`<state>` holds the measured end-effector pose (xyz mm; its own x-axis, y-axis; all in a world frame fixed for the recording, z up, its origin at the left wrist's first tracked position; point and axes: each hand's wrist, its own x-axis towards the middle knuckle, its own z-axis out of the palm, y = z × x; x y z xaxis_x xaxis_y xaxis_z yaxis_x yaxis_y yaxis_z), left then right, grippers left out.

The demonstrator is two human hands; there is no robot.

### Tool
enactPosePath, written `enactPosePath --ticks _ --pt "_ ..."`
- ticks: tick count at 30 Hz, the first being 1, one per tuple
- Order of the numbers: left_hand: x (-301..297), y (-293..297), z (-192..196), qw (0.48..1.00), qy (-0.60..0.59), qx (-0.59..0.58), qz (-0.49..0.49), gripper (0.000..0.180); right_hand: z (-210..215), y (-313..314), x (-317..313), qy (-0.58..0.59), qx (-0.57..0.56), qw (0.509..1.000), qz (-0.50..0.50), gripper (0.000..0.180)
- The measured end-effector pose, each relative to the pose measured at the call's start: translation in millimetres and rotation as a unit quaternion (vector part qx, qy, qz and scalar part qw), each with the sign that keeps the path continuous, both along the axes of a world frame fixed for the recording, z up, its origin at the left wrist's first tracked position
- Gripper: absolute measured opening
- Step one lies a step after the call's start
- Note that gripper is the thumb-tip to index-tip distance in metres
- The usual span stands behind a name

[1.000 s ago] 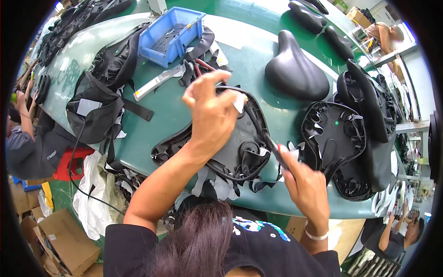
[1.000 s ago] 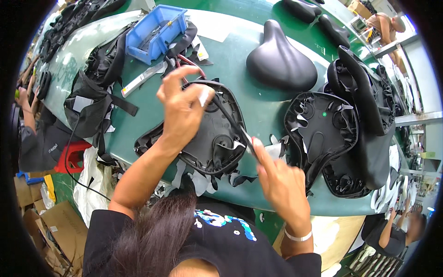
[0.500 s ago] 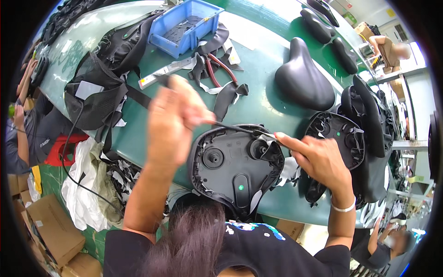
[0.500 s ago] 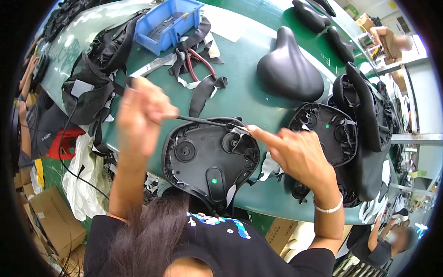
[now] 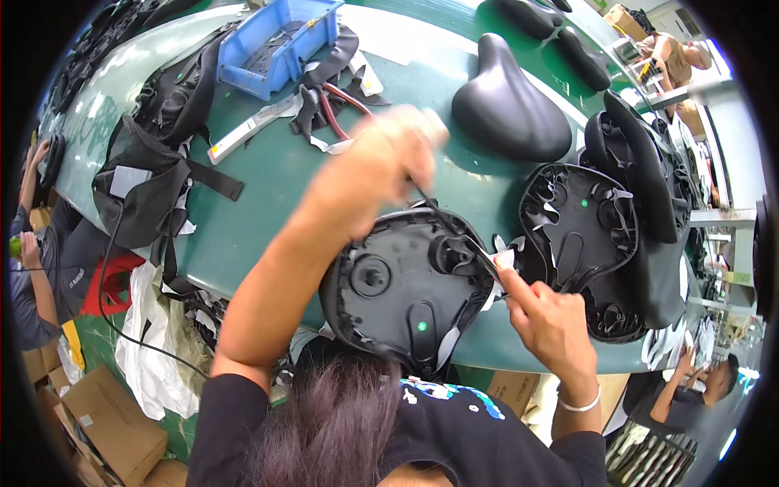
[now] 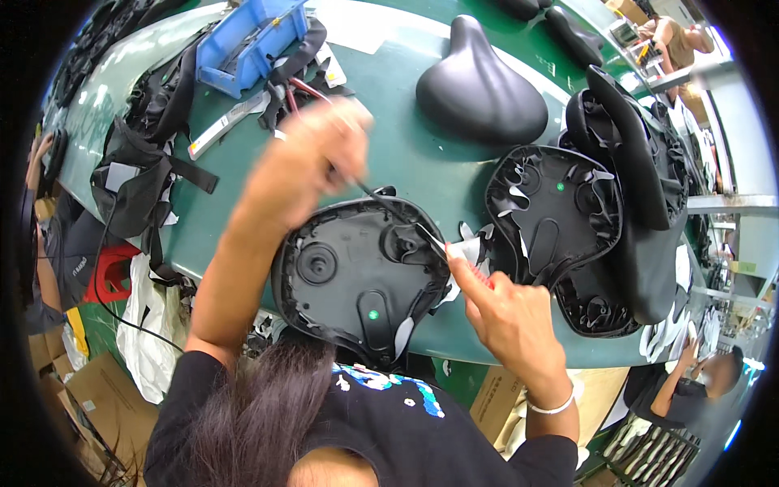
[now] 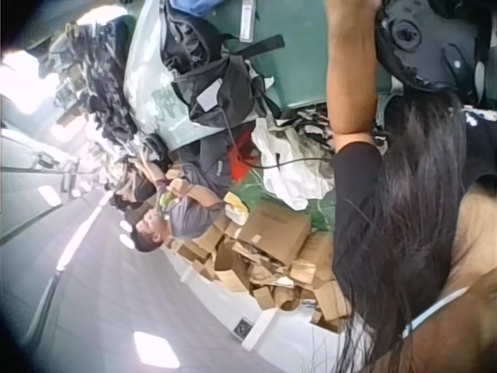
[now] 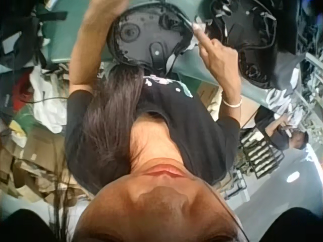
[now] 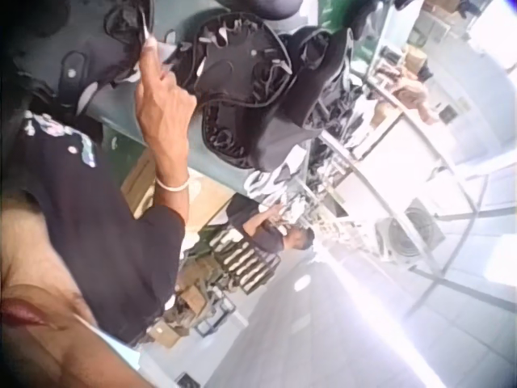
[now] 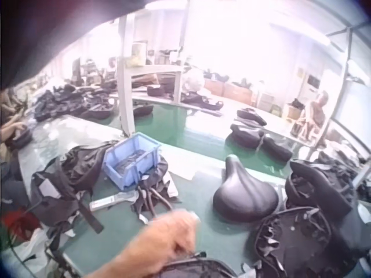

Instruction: The person uses a red utility knife to trim excess black fabric from the underside of bicycle seats. They hold the seat with one hand and carefully cut along the edges with the other, removing small pieces of material. The person repeats this process on multiple seats, placing the finished items on the table.

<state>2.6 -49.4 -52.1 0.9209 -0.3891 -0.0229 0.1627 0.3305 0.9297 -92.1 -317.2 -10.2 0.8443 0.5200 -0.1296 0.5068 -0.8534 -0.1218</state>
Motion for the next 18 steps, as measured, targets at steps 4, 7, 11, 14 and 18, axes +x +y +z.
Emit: enactPosePath --ticks 4,7,11,14,18 --pt "0 0 40 0.939 -0.078 -0.204 0.265 0.02 -3 -1 -49 0.059 0.06 0.992 -0.091 0.054" --pt "-21 13 48 0.896 -0.158 -0.024 0.415 0.02 -10 6 -73 0.109 0.18 0.966 -0.15 0.055" --pt "-25 15 12 0.821 -0.268 0.391 0.318 0.028 -19 2 -66 0.148 0.352 0.886 -0.262 0.052" --pt "-38 16 -24 0.853 -0.083 0.515 -0.03 0.045 -17 -3 -36 0.009 0.411 0.87 -0.271 0.052" --pt "2 53 -17 0.921 -0.096 0.336 0.175 0.035 24 -2 45 -0.194 0.417 0.859 -0.225 0.037"
